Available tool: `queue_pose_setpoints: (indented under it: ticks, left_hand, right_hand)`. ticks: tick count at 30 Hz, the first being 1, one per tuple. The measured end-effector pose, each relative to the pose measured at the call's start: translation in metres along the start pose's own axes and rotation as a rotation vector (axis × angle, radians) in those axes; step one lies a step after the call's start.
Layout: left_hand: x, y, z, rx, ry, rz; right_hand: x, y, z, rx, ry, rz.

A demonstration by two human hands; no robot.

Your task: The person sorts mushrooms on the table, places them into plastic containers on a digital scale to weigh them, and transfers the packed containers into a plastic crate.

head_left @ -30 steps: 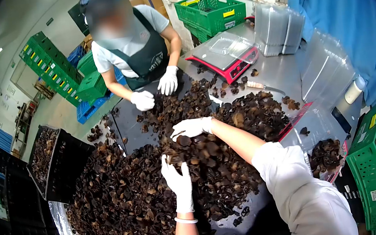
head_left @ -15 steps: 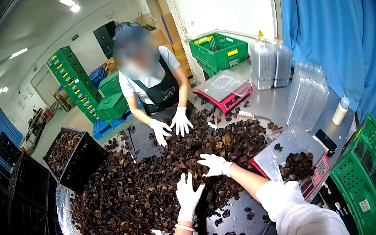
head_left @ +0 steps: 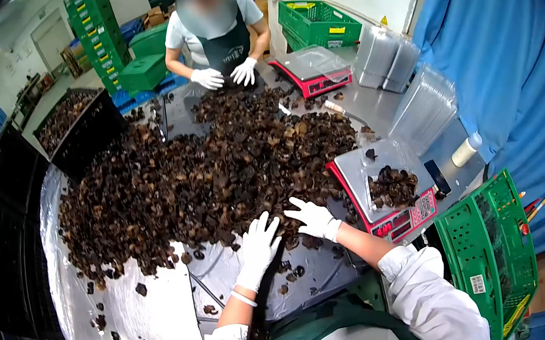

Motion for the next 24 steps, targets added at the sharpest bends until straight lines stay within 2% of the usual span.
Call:
queue_pose_setpoints:
  ticks: [3,4,7,12,15,19,24]
  left_hand:
    - [-0.031,-0.003,-0.015,-0.056,0.054,0.119]
    - [-0.041,-0.005,-0.019,-0.031,0.056,0.135]
    - [-0.072,-0.016,-0.024,-0.077,0.114,0.137]
    - [-0.127,-0.036,-0.032,-0.035,0.16,0.381]
    - [-0.145,-0.051,-0.034,-0.048,0.121,0.393]
    - [-0.15,-0.062,-0.031,-0.112,0.007,0.335]
    - [-0.146,-0.052,-0.021,-0.189,-0.365,0.144]
  right_hand:
    - [-0.036,0.018,-0.001,-0.032,-0.061,-0.036]
    - [-0.048,0.019,0.002,-0.057,-0.136,-0.093]
    - [-0.08,0.022,0.01,-0.105,-0.17,-0.117]
    - [-0.128,0.022,0.02,-0.097,-0.196,-0.027]
    - [-0.142,0.018,0.018,-0.078,-0.193,-0.003]
    - [-0.141,0.011,0.016,-0.001,-0.218,-0.068]
    - [-0.108,0.001,0.031,0.133,-0.277,-0.197]
Point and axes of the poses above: each hand's wrist, its own x-axis towards the middle knuckle, its own y-axis out of the palm, z = x × y, the point moved 1 cm from there along x, towards the middle knuckle, and after that the axes turned 15 degrees about x, right-handed, at the moved point
